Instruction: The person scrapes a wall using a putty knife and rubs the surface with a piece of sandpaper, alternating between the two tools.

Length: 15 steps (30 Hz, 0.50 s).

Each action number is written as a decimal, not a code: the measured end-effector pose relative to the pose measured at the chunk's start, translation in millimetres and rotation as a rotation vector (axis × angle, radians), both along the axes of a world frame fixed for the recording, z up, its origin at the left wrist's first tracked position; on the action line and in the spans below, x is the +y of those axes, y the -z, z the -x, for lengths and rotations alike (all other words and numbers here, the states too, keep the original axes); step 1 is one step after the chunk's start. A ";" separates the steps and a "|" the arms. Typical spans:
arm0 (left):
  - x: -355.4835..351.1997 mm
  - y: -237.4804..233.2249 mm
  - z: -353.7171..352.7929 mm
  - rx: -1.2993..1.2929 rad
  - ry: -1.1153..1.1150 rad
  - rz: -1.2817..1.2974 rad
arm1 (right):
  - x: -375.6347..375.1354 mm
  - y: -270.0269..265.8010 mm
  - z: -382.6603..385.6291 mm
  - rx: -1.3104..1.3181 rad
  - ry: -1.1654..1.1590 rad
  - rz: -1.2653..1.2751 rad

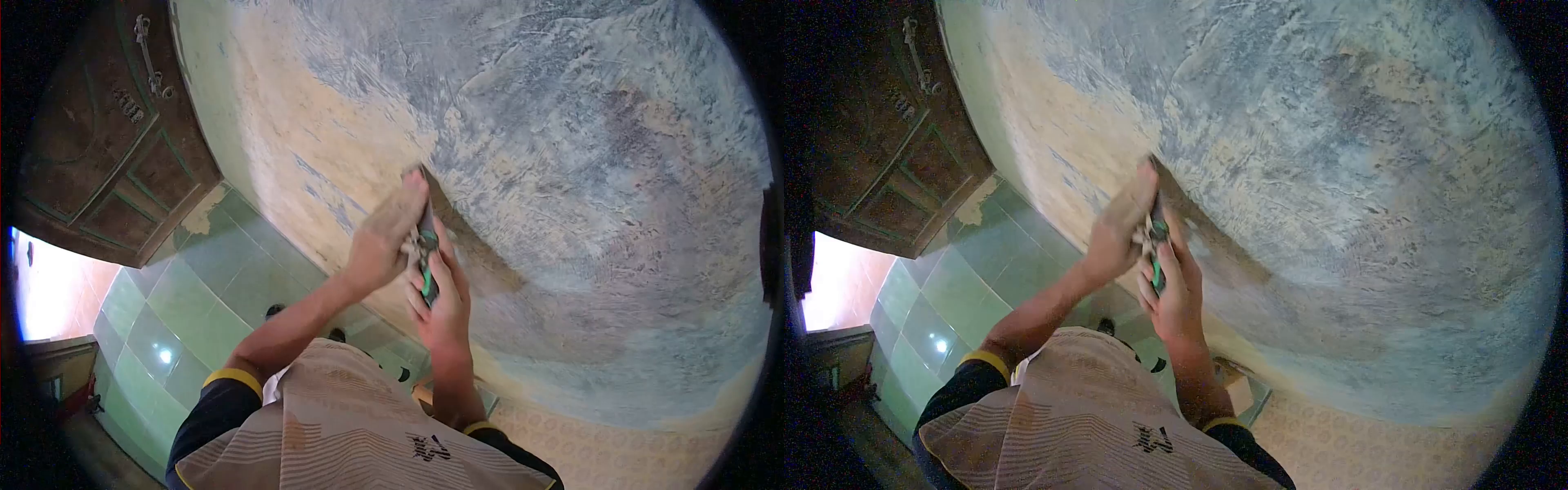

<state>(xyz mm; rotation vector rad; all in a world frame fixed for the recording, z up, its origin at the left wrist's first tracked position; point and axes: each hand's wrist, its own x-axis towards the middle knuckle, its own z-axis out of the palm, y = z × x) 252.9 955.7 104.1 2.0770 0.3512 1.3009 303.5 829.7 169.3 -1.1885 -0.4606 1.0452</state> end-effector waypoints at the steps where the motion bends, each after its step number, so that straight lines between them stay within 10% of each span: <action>1: 7.6 -3.3 -1.4 -0.038 -0.047 -0.002 | 9.3 2.7 -0.6 0.008 -0.006 -0.026; 15: 15.6 -30.3 5.1 -0.081 -0.005 0.053 | 16.2 -20.1 7.4 0.038 -0.040 -0.084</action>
